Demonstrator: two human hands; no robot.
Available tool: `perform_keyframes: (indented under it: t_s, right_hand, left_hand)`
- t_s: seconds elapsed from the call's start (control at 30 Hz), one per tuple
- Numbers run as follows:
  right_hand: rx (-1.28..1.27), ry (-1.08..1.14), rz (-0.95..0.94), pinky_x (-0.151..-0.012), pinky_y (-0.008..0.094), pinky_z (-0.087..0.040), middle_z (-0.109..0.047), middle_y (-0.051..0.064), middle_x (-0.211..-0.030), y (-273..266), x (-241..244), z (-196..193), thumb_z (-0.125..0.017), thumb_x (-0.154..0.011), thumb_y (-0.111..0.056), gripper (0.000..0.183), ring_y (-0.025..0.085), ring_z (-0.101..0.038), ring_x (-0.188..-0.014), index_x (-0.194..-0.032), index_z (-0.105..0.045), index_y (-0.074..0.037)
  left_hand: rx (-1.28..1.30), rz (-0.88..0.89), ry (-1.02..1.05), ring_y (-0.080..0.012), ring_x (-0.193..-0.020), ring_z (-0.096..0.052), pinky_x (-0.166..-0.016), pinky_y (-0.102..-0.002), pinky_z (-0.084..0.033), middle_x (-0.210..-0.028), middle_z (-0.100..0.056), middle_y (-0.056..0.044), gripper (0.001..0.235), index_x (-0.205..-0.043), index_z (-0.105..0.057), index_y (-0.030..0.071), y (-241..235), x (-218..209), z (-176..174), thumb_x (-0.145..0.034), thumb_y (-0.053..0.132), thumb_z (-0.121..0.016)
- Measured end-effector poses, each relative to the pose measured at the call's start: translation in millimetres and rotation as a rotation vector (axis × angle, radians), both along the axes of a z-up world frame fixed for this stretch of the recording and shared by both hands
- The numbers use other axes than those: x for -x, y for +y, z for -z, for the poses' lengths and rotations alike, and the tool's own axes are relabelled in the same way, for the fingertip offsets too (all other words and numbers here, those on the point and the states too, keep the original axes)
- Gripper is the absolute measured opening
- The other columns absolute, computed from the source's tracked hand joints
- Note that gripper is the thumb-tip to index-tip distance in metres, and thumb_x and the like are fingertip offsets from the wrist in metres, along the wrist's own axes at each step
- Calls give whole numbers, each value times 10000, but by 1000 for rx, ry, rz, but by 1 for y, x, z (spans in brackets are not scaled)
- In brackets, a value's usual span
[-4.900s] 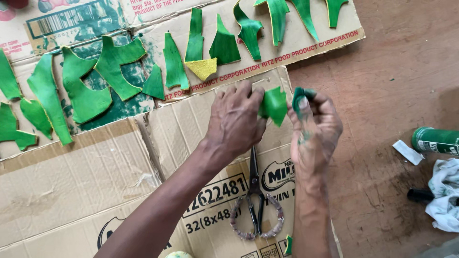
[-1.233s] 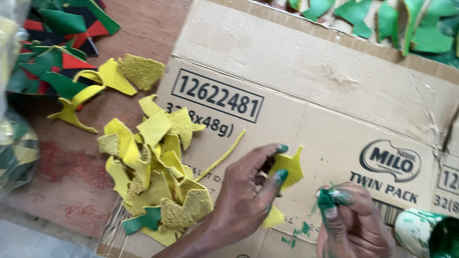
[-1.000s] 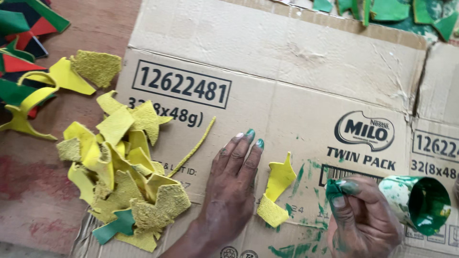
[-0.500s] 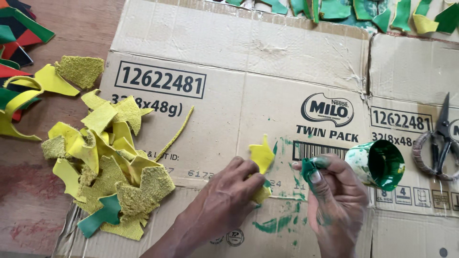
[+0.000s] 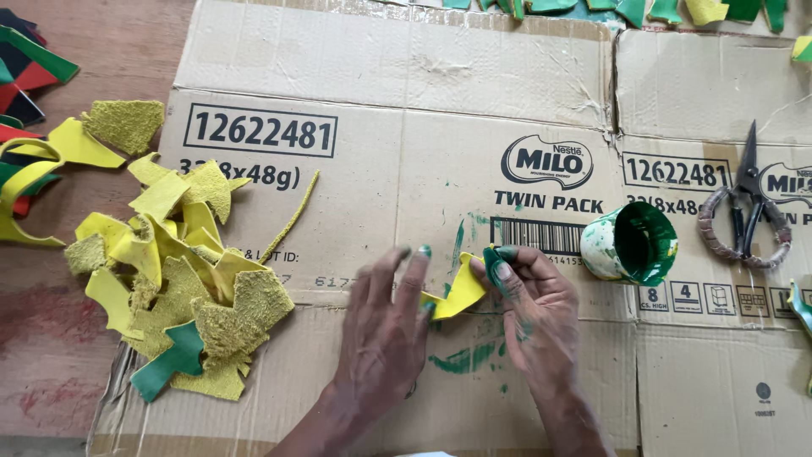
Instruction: The person repeatedly picks yellow foam cutouts from a pile, applies green paint to one side using a small brush, and places the painted pieces on a cardboard surface to dry. The process is repeated for multiple pieces throughout the clip.
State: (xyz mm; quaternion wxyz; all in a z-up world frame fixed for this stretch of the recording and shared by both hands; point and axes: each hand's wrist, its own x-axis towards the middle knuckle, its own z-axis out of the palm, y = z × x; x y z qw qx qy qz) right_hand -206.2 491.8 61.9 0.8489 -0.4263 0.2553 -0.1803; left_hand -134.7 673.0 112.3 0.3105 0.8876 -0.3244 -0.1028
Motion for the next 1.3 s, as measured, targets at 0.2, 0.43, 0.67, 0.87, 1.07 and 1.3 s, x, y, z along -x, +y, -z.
perform_keyframes:
  t_s: [0.2,0.43,0.67,0.87,1.07,1.3]
  right_hand:
    - [-192,-351,13,-1037,501,-581,-733,141,-1120,-12,7,18,-695,-978,19,202,233,-725,-996,-1179,-679,14]
    - [-165,-380,194,-1037,469,-565,-748,94,-1136,-34,25,12,-712,-1006,6,193,200,-719,-1039,-1193,-691,-34]
    - [-119,-419,151,-1017,441,-572,-752,111,-1130,-26,20,14,-698,-1019,6,192,224,-724,-1020,-1212,-696,-4]
    - [-96,-430,187,-1041,475,-579,-750,113,-1136,-33,22,11,-700,-1015,14,189,208,-726,-1053,-1201,-693,-16]
    - [-219,-411,123,-1086,501,-558,-748,120,-1136,-34,16,7,-705,-1003,5,181,211,-724,-1059,-1182,-683,1]
    - [-309,-224,41,-1071,414,-531,-735,162,-1148,-4,11,17,-685,-969,17,214,265,-718,-1102,-1179,-656,48]
  left_hand:
    - [-404,536,-421,-314,-1557,-166,-1260,-463,-178,-1652,-240,-211,678,-1550,-347,-9,-6,19,38,-916,129,-542]
    - [-345,425,-167,-357,-1566,-68,-1259,-450,-33,-1652,-160,-272,797,-1538,-206,-94,-36,36,23,-1000,450,-430]
    - [-333,336,-155,-366,-1547,-70,-1244,-466,-55,-1639,-136,-265,833,-1557,-144,-92,-73,25,30,-998,476,-388]
    - [-202,310,-229,-396,-1529,-154,-1247,-482,-125,-1609,-240,-311,780,-1530,-240,-128,-76,24,33,-1001,405,-452]
    - [-242,421,-165,-368,-1560,-212,-1263,-503,-143,-1616,-309,-264,654,-1492,-355,-68,-31,43,10,-967,278,-533]
    - [-170,337,-145,-365,-1552,-221,-1256,-473,-133,-1635,-306,-250,741,-1547,-310,-68,-21,49,16,-973,329,-560]
